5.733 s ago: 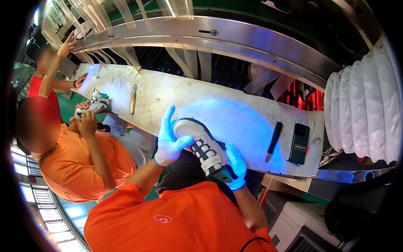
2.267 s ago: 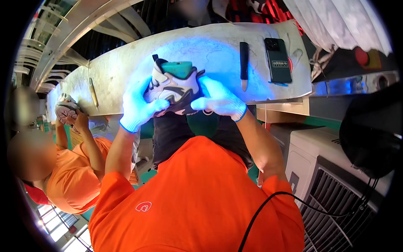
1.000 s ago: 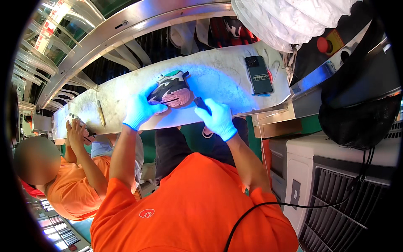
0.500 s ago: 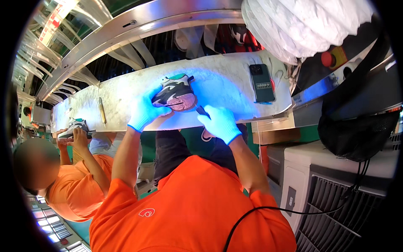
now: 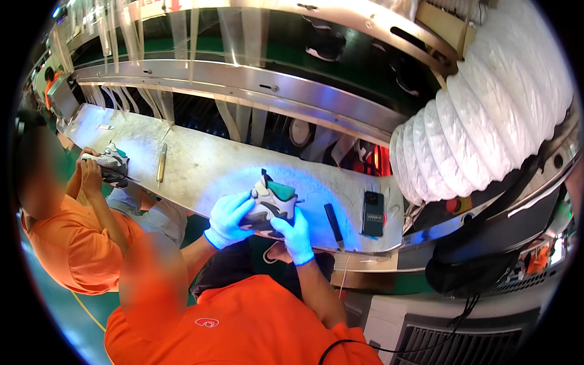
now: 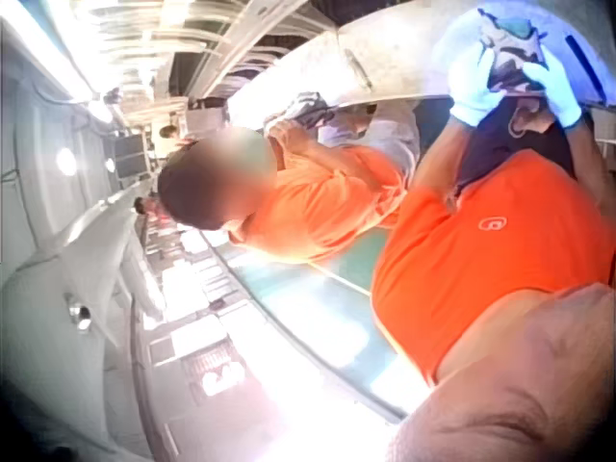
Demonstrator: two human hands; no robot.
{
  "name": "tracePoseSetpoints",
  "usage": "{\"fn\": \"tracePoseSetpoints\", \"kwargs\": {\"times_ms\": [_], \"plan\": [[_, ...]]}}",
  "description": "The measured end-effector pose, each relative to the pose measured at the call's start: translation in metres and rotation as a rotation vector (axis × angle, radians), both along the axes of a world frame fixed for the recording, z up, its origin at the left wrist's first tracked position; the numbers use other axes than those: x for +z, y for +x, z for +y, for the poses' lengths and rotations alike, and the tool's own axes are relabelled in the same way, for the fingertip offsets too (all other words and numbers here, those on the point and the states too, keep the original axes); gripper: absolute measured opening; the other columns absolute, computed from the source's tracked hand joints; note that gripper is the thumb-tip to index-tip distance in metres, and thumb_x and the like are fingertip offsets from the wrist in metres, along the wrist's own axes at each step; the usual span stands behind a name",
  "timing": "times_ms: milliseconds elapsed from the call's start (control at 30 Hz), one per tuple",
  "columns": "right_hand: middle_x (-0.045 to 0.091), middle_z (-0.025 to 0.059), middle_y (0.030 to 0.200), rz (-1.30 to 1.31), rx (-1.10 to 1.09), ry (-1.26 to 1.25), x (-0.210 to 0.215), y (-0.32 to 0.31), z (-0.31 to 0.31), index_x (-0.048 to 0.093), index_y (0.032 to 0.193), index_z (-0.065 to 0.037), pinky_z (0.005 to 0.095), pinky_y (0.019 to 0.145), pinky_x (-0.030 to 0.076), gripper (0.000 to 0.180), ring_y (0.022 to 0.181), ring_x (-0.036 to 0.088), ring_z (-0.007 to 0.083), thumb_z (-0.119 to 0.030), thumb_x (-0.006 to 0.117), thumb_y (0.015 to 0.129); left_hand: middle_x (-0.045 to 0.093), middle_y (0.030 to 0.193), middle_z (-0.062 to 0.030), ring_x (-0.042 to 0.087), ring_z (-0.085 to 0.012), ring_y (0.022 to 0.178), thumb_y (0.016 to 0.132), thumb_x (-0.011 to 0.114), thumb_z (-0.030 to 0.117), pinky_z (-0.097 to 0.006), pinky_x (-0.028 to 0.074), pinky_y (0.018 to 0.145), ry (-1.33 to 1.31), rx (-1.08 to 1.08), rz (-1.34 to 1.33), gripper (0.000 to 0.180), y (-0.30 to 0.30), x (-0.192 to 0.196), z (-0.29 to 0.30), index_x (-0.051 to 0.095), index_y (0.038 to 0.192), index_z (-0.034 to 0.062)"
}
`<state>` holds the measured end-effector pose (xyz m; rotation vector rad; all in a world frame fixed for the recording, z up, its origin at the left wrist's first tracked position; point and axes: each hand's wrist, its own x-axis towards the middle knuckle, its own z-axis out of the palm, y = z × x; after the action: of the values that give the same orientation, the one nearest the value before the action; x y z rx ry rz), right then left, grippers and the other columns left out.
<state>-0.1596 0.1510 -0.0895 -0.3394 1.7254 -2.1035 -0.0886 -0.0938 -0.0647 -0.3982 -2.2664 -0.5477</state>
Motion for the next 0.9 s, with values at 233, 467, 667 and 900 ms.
{"fn": "tracePoseSetpoints", "kwargs": {"times_ms": [233, 467, 667, 900], "plan": [[0.071, 0.022, 0.147, -0.559, -0.088, -0.529, -0.041, -0.024, 0.016, 0.063, 0.155, -0.003, 0.0641, 0.116, 0.057, 0.05, 0.133, 0.071, 0.0434, -0.017, 0.069, 0.108, 0.071, 0.148, -0.0242, 0.069, -0.0338, 0.139, 0.086, 0.095, 0.032, -0.045, 0.056, 0.116, 0.98, -0.029, -0.246, 0.089, -0.024, -0.021, -0.033, 0.059, 0.159, -0.0039], [0.072, 0.0082, 0.134, 0.509, -0.552, -0.463, 0.189, -0.064, 0.009, 0.068, 0.141, -0.002, 0.0449, 0.108, 0.057, 0.037, 0.123, 0.069, 0.0236, -0.018, 0.068, 0.108, 0.078, 0.134, -0.0176, 0.071, -0.0395, 0.129, 0.087, 0.09, 0.041, -0.05, 0.058, 0.109, 0.466, 0.287, -0.374, 0.06, -0.023, -0.048, -0.043, 0.078, 0.133, 0.0043], [0.073, 0.0061, 0.122, 1.302, -0.969, -0.183, 0.405, -0.212, -0.07, 0.067, 0.136, 0.0, 0.0338, 0.091, 0.06, 0.045, 0.112, 0.066, 0.0129, -0.021, 0.088, 0.102, 0.079, 0.131, -0.0148, 0.071, -0.0394, 0.125, 0.087, 0.087, 0.042, -0.051, 0.054, 0.111, 0.281, 0.328, -0.39, 0.049, -0.027, -0.05, -0.045, 0.08, 0.12, 0.0075], [0.074, 0.0194, 0.147, 1.494, -0.805, 0.793, 0.44, -0.358, -0.107, 0.061, 0.157, -0.013, 0.0528, 0.122, 0.049, 0.069, 0.141, 0.066, 0.0431, -0.056, 0.069, 0.103, 0.079, 0.127, -0.0146, 0.071, -0.0392, 0.123, 0.085, 0.089, 0.037, -0.051, 0.055, 0.108, 0.289, 0.31, -0.363, 0.045, -0.035, -0.05, -0.04, 0.08, 0.118, 0.0081]]}}
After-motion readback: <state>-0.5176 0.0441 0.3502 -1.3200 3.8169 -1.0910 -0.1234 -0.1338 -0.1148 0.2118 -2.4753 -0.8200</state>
